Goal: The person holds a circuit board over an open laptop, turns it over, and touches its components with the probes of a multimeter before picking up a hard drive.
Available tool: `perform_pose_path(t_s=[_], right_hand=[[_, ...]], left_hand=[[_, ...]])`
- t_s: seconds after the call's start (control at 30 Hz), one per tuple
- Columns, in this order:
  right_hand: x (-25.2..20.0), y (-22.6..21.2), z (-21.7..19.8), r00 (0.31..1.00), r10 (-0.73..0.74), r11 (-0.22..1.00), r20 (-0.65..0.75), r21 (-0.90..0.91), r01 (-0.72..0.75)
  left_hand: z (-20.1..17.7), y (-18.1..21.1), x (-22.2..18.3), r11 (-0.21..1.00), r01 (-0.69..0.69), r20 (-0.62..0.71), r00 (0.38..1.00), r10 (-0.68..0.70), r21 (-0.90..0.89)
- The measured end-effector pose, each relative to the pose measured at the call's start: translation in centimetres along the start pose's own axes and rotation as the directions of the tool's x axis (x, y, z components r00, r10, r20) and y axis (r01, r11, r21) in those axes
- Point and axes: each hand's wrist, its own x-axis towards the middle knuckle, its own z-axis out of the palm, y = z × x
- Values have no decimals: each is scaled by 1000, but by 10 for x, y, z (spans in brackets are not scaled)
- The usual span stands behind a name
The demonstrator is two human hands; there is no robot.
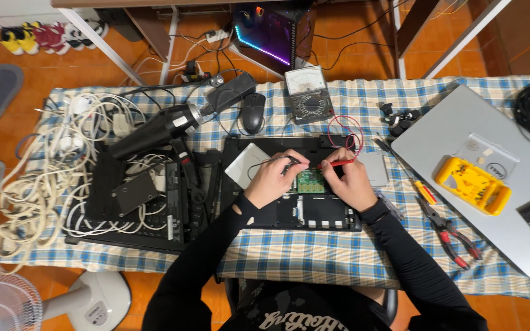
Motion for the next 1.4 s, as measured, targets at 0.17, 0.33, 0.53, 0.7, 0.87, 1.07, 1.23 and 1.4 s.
perform_pose_path(t_s=[0.17, 0.33, 0.53, 0.7, 0.87, 1.07, 1.23, 1.4], right_hand=[[0, -3, 3, 1000, -17, 1000, -13, -17, 16], [1, -2, 0, 999, -35, 999, -14, 6, 35], [0, -2, 2, 1000, -22, 1000, -17, -4, 21], [-2, -2, 2, 997, 80, 997, -11, -16, -80], [-4, -1, 2, 999, 17, 999, -43, 30, -16], [-7, 6, 6, 1000, 9, 999, -30, 49, -8], [-8, 2, 3, 991, -126, 991, -42, -58, 123], [-5, -5, 4, 999, 44, 997, -2, 57, -43]], left_hand=[[-5, 0, 0, 1000, -18, 26, 1000, 18, -13], [-1, 1, -4, 1000, 2, 11, 1000, -2, 1], [1, -2, -3, 999, -29, -6, 1000, 29, -19], [0, -2, -4, 998, -54, -6, 999, 53, -20], [0, 0, -1, 992, -107, -56, 993, 103, -72], [6, -9, -1, 986, -90, -95, 992, 77, -141], [17, -23, 3, 985, -161, -145, 978, 151, -62], [14, -22, -2, 994, -110, -133, 985, 108, -7]])
